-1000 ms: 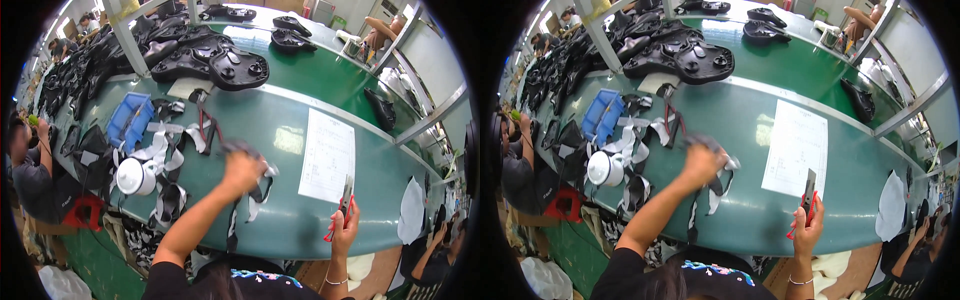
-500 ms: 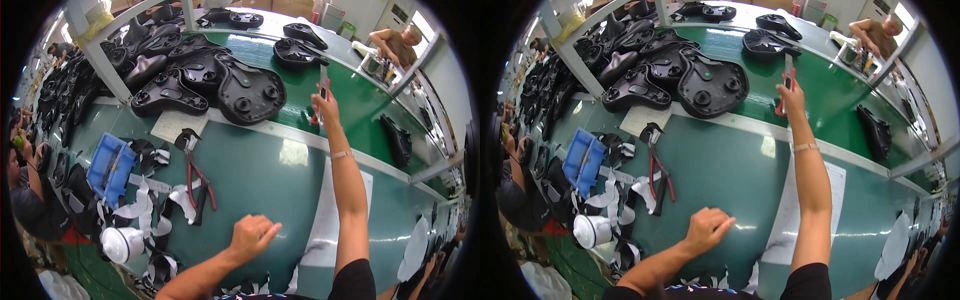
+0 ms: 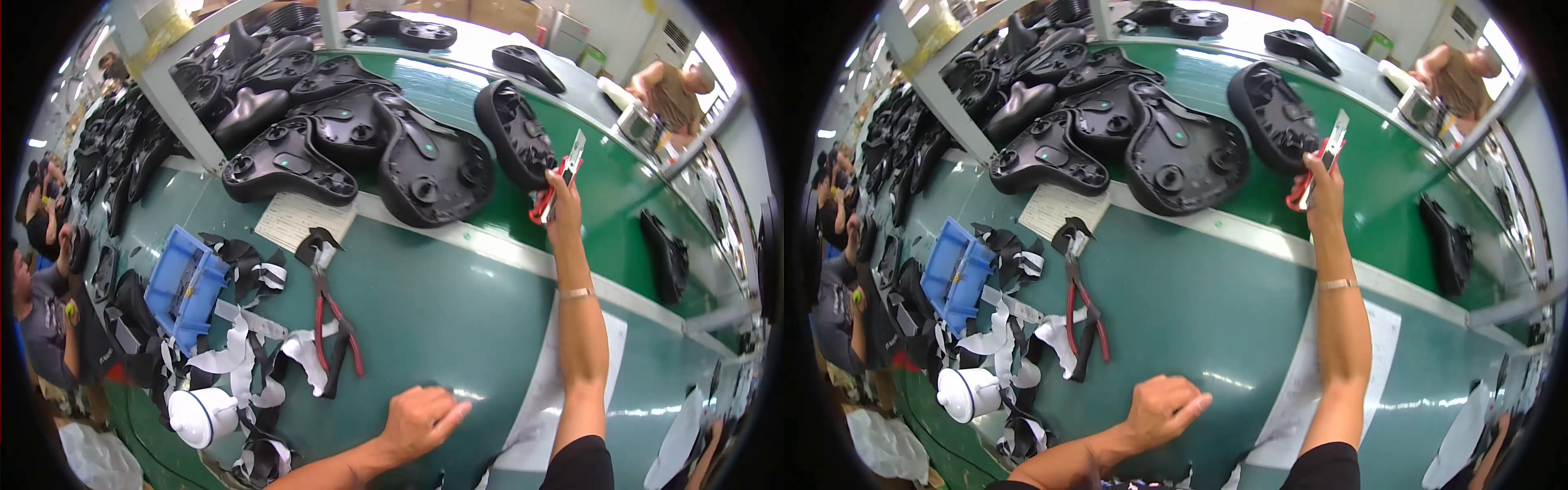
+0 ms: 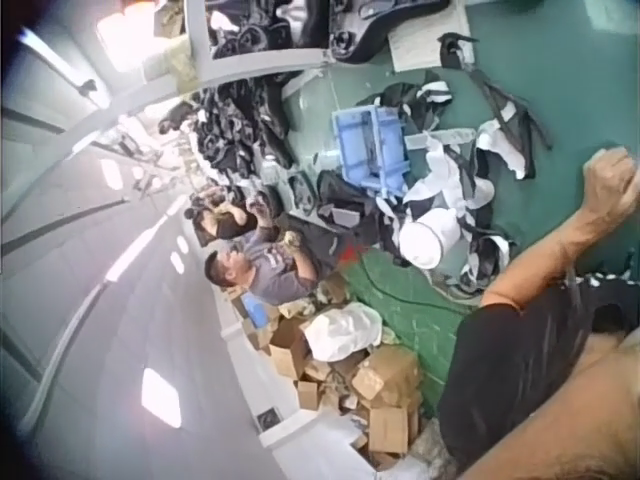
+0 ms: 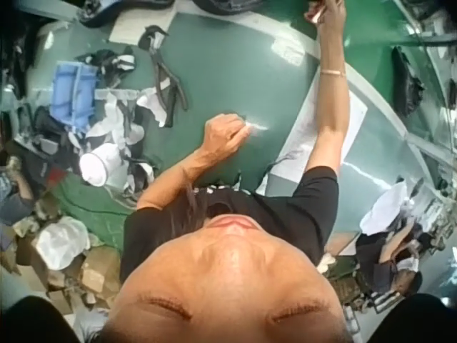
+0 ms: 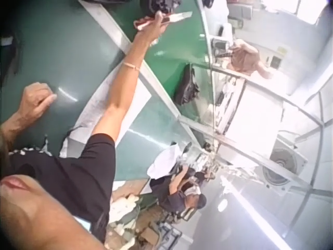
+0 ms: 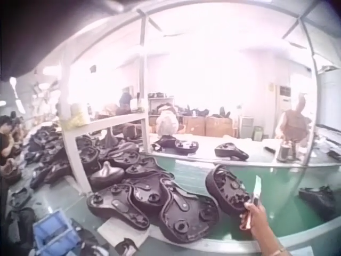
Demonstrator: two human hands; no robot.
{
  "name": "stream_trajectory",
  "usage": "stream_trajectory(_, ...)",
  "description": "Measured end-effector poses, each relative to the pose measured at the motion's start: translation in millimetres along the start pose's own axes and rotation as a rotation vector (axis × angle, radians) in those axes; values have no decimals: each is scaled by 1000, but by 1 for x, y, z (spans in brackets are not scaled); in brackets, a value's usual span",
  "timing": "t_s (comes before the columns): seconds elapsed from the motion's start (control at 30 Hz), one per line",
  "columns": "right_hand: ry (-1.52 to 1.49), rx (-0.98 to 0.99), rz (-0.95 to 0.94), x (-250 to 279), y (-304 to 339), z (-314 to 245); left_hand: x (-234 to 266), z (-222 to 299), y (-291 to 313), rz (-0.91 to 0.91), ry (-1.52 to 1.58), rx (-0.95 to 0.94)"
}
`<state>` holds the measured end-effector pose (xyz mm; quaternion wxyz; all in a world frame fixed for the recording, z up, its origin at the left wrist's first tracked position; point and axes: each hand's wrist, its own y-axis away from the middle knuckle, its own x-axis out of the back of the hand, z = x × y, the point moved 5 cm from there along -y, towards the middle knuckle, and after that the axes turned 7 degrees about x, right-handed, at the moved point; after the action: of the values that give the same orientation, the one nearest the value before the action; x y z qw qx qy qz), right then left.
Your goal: The worker is trimming excess material from bicycle saddles using a utility knife.
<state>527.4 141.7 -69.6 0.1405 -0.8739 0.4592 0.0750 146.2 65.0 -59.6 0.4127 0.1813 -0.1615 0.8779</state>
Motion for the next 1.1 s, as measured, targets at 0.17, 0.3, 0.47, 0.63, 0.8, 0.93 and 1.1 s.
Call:
stream_trajectory(0.17, 113, -162, -146, 51, 181, -78, 16, -28, -3, 216, 752, 229)
stream_trajectory(0.3, 343, -246, -448, 69, 295, -119, 24, -26, -17, 124, 1220, 465)
stream_trajectory(0.47, 483, -390, -541, 42, 396, -127, 41, -11, 33, -126, 719, 652)
stream_trajectory(0.63, 651, 176, -489, 35, 434, -159, 81, -19, 73, -126, 616, 639)
stream_trajectory(0.8, 1188, 617, -943, -1, 429, -185, 95, 21, 62, -163, 515, 565)
stream_trajectory(0.93, 1407, 516, -981, 18, 449, -165, 97, 26, 59, -185, 467, 550)
stream_trajectory(1.1, 1114, 134, -646, 21, 527, -147, 102, 12, 91, 54, 508, 480)
